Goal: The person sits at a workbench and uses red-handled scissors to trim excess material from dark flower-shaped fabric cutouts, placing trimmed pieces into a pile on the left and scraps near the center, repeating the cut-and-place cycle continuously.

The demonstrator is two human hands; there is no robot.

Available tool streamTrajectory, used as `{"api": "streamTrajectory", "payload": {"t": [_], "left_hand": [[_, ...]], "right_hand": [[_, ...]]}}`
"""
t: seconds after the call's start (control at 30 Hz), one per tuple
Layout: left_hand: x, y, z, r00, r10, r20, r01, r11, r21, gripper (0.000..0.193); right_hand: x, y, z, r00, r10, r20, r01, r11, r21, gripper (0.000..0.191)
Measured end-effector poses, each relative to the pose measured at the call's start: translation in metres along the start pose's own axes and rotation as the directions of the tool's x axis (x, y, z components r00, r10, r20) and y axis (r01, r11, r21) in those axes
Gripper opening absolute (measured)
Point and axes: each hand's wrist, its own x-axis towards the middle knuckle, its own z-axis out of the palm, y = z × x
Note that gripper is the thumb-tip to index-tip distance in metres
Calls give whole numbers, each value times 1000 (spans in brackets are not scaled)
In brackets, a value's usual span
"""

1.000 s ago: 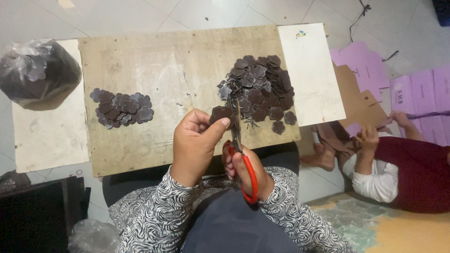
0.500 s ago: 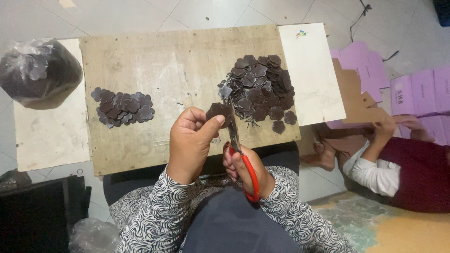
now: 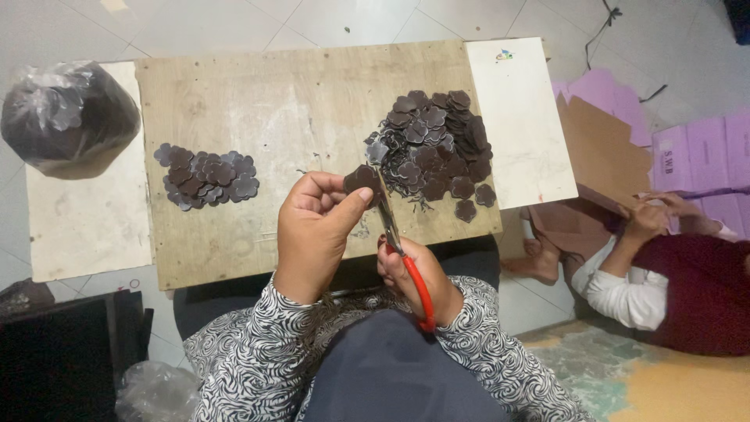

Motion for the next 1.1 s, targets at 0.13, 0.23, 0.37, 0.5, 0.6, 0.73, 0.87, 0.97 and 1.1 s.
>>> {"api": "streamTrajectory", "payload": {"t": [0.13, 0.23, 0.37, 0.5, 0.6, 0.73, 0.87, 0.97, 1.1], "left_hand": [[0, 2, 0, 1000, -11, -8, 11, 998, 62, 16], [-1, 0, 0, 1000, 2, -5, -1, 997, 82, 16], [-1, -2, -2, 1000, -13, -8, 13, 997, 69, 16], [0, -3, -2, 1000, 1, -1, -1, 997, 75, 16], [0, -4, -3, 1000, -11, -2, 11, 998, 56, 15], [1, -5, -5, 1000, -12, -1, 12, 999, 40, 16], [2, -4, -6, 1000, -6, 4, 6, 1000, 12, 16], [2, -3, -6, 1000, -5, -21, 6, 999, 44, 18], [1, 0, -7, 1000, 0, -17, 0, 999, 37, 17]], "right_hand": [[1, -2, 2, 999, 12, 37, -15, 996, 86, 54], [0, -4, 1, 997, -25, 77, 24, 1000, 12, 55], [2, -5, 0, 997, -49, 63, 53, 997, -60, 55], [1, -4, 1, 998, -34, 43, 37, 997, -62, 56], [1, -1, 1, 999, -18, 39, 18, 1000, -3, 56], [1, 2, 0, 999, 5, 42, -7, 999, 42, 56], [1, 2, 0, 999, -11, 48, 9, 999, 40, 55], [0, 1, 0, 999, 18, 42, -20, 998, 58, 54], [1, 0, -1, 999, -3, 42, 3, 1000, -1, 55]]}}
